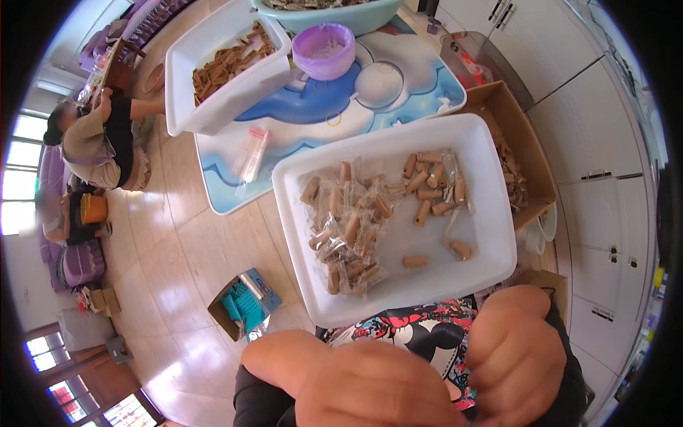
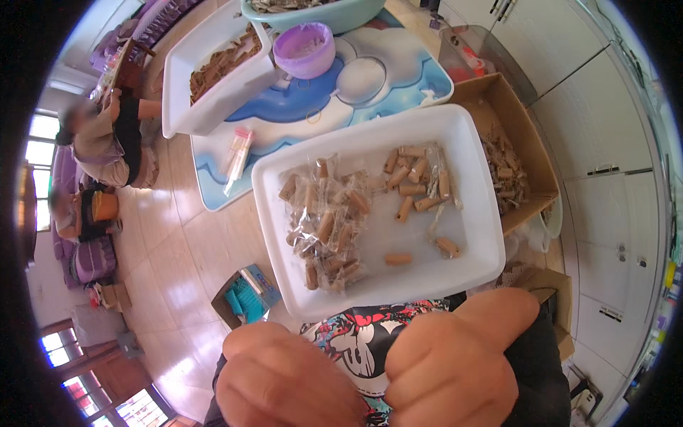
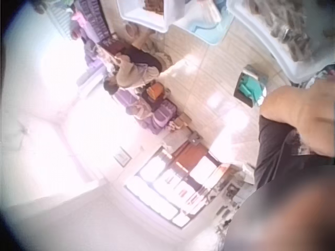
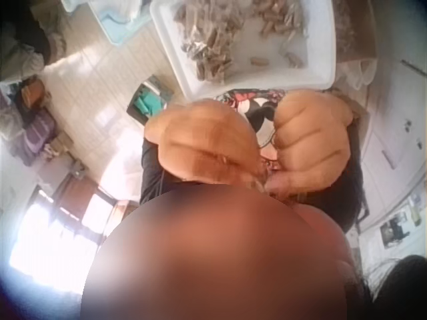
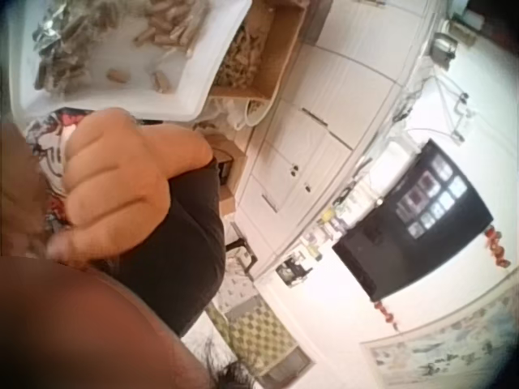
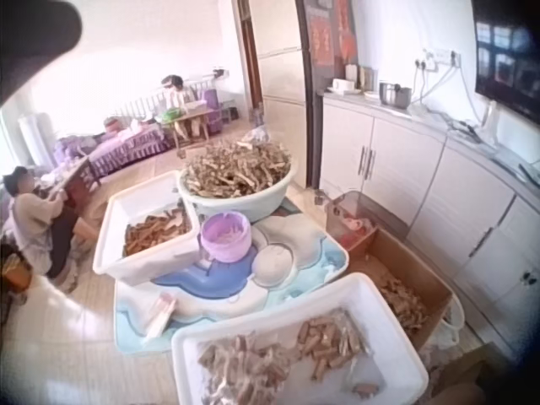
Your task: Packaging small brown cylindrical herbal sticks into small plastic bags.
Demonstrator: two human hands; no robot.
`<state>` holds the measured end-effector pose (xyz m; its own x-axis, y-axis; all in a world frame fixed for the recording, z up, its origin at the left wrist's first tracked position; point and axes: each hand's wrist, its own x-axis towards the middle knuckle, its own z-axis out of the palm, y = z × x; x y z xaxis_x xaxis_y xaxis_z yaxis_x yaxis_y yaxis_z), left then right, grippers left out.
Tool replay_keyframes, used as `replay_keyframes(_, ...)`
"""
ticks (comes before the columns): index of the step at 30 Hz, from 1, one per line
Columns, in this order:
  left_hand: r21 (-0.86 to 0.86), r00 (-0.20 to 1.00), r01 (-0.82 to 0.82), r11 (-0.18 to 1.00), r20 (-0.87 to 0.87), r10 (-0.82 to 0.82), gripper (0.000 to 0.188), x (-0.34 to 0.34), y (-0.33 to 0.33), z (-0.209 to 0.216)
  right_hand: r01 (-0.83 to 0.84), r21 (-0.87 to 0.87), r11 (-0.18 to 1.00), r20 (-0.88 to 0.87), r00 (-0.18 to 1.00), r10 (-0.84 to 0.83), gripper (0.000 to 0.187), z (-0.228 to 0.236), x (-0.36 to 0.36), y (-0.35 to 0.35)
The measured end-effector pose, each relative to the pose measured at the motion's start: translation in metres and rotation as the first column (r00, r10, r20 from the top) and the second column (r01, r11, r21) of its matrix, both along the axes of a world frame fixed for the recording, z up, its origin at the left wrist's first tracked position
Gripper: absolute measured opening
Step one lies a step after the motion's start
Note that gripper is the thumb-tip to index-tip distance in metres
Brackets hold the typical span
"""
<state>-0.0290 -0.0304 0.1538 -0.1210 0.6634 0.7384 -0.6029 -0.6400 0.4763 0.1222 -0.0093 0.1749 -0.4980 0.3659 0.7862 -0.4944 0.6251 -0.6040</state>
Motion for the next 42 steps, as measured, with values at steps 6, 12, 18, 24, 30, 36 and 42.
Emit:
replay_keyframes(6,-0.797,0.893,0.168,0.58,-0.126,-0.432,0.036,-0.04,0.025,-0.025,0.524,-0.73,0.44,0.373,0.844,-0.386,0.009,-0.05,-0.009,0.003)
replay_keyframes(12,-0.818,0.895,0.062,0.572,-0.208,-0.394,0.027,-0.043,0.04,-0.066,0.415,-0.861,0.293,0.33,0.896,-0.298,0.01,-0.084,-0.018,0.02)
replay_keyframes(18,-0.866,0.944,-0.112,0.488,-0.246,-0.219,0.01,-0.029,0.044,-0.069,0.44,-0.844,0.308,0.375,0.893,-0.249,0.012,-0.093,-0.017,0.021)
replay_keyframes(24,-0.691,0.814,-0.49,0.532,-0.581,-0.004,0.008,-0.03,0.054,-0.085,0.621,-0.688,0.376,0.55,0.784,-0.288,0.017,-0.104,-0.004,0.033)
replay_keyframes(30,-0.567,0.674,-0.647,0.51,-0.738,0.033,0.027,-0.055,0.083,-0.093,0.765,-0.453,0.459,0.814,0.564,-0.137,0.019,-0.131,0.059,0.051)
replay_keyframes(36,0.023,0.308,-0.611,0.791,-0.914,0.264,0.035,-0.033,0.069,-0.091,0.43,0.217,0.876,0.93,-0.363,-0.052,0.025,-0.153,0.071,0.025)
replay_keyframes(42,-0.111,0.295,-0.385,0.916,-0.955,0.008,0.025,-0.003,0.051,-0.09,0.455,0.278,0.846,0.951,-0.252,-0.177,0.025,-0.156,0.063,0.019)
